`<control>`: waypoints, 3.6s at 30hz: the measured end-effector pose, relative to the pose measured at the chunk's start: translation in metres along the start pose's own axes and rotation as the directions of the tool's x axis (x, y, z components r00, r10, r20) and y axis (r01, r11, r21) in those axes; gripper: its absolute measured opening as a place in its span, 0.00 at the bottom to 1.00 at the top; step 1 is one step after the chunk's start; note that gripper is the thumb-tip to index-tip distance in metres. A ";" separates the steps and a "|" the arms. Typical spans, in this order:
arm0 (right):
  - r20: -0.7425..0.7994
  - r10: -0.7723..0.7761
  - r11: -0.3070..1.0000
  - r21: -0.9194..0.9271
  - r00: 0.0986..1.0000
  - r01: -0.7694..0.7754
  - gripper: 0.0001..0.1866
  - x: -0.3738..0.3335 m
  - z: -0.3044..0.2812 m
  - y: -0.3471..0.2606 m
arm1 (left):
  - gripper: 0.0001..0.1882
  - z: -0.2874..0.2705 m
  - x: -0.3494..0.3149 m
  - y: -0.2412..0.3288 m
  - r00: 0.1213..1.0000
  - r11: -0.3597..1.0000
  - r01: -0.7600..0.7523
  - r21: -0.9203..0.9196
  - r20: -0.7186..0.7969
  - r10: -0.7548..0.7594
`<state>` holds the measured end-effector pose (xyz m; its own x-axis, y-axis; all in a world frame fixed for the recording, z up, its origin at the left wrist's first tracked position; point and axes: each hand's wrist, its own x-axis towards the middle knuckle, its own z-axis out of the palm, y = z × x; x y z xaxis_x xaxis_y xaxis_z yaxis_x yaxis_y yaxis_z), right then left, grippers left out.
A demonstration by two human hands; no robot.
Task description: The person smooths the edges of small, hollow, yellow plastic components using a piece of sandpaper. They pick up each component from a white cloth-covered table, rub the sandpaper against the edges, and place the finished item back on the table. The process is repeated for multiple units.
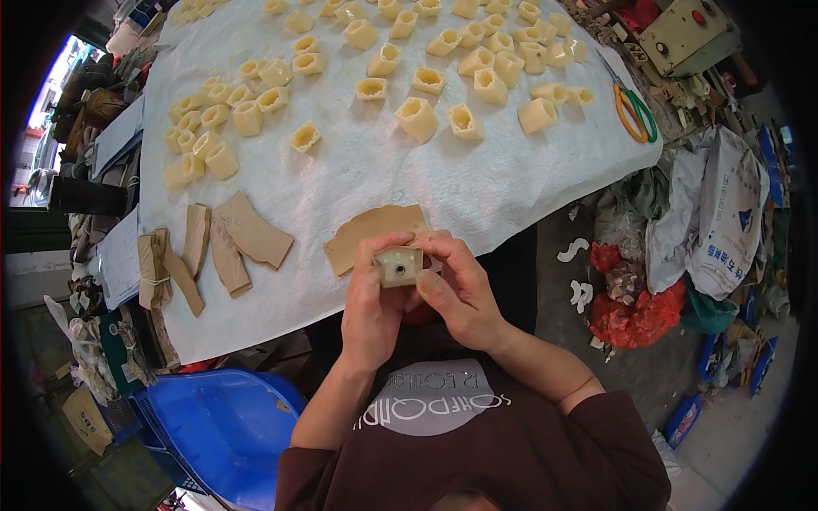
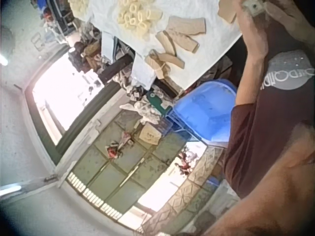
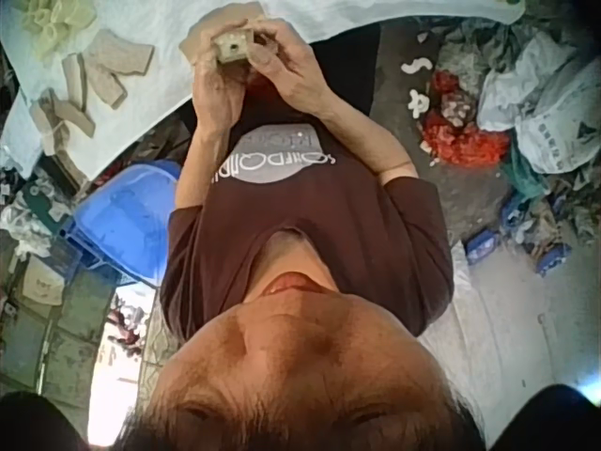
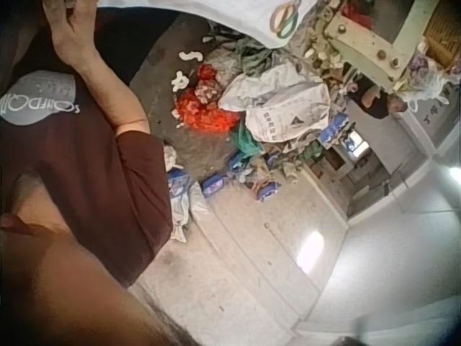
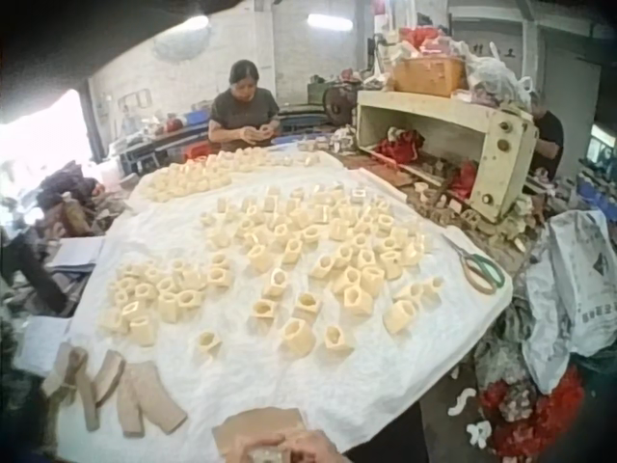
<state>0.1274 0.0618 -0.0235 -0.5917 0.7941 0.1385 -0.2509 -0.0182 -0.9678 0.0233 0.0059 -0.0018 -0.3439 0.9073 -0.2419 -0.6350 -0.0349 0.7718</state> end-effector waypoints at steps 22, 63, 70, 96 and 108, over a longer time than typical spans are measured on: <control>0.225 0.031 0.999 -0.011 0.974 -0.030 0.09 0.025 -0.027 -0.024 | 0.20 -0.027 0.003 0.012 0.868 0.973 0.149 0.175 0.448 -0.214; 0.388 0.166 0.825 0.449 0.907 -0.343 0.10 0.000 -0.026 -0.003 | 0.24 -0.010 0.000 0.010 0.878 0.910 0.317 0.267 0.279 -0.388; 0.293 0.209 0.914 0.282 0.933 -0.293 0.15 0.002 -0.022 -0.014 | 0.22 -0.005 0.001 0.012 0.908 0.918 0.269 0.293 0.242 -0.343; 0.229 0.120 0.959 0.224 0.966 -0.172 0.20 -0.001 -0.011 -0.007 | 0.20 0.004 -0.009 -0.011 0.997 0.987 -0.005 0.159 0.081 -0.008; 0.185 0.180 0.979 0.063 0.966 -0.194 0.26 0.019 -0.012 -0.014 | 0.37 -0.008 0.000 0.005 0.962 0.955 0.231 -0.187 0.188 -0.196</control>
<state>0.1292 0.0842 -0.0102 -0.7588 0.6513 -0.0010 -0.1790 -0.2100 -0.9612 0.0143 0.0024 -0.0029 -0.0761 0.9589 -0.2733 -0.8151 0.0980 0.5710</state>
